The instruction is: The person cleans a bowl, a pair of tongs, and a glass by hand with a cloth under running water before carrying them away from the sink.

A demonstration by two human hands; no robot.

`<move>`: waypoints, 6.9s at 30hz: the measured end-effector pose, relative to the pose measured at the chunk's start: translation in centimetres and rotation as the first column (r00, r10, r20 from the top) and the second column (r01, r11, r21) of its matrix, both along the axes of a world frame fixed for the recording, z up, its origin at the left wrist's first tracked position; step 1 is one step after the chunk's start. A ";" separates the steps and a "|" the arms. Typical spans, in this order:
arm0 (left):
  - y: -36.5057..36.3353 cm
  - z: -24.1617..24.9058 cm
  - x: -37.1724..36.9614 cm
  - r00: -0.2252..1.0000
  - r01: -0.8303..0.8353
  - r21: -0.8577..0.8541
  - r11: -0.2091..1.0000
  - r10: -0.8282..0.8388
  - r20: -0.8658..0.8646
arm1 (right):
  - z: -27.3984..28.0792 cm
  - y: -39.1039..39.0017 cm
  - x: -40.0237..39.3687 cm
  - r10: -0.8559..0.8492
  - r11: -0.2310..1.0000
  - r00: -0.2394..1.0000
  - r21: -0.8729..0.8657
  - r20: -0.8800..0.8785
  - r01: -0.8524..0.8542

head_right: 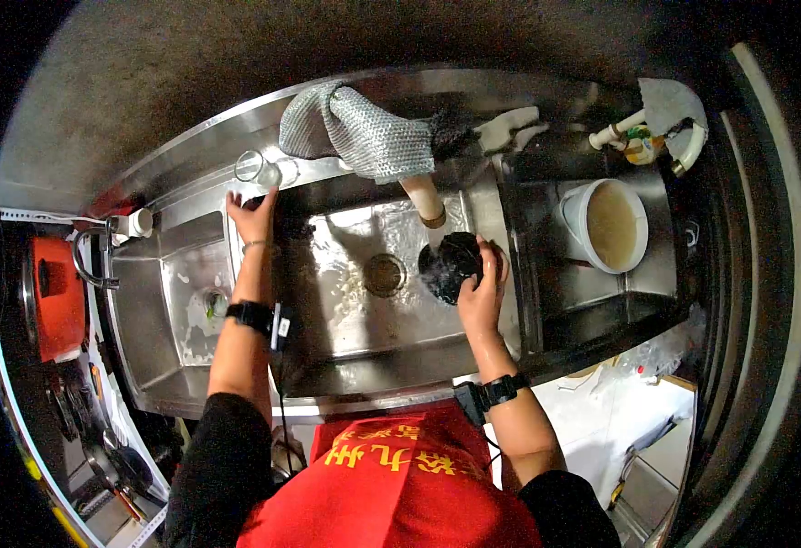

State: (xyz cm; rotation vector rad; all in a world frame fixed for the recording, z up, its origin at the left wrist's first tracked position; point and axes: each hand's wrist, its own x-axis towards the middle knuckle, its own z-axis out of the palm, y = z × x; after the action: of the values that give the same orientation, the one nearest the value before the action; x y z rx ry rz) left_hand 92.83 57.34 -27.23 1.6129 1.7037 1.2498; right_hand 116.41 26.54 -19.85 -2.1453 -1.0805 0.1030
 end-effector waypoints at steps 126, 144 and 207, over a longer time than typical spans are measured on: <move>-23.8 4.5 17.2 -0.167 0.805 -0.408 0.431 0.824 0.541 | 4.5 -2.9 12.1 0.164 0.902 -0.413 -0.033 -0.896 0.431; -26.6 3.2 15.6 0.822 0.513 -0.245 0.823 -0.387 0.418 | -1.3 19.4 10.8 0.346 0.910 -0.503 0.413 -0.792 -0.024; -41.2 12.8 -23.5 0.813 -0.582 -0.336 0.741 0.524 -0.254 | 0.7 -2.0 -12.5 0.005 0.778 -0.070 0.048 -0.998 -0.626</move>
State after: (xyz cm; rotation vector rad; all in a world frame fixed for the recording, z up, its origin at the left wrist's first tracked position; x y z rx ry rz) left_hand 69.37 16.13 -14.42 0.9900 2.4650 0.9337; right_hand 103.94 24.54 -19.20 -1.2769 -0.5681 2.0517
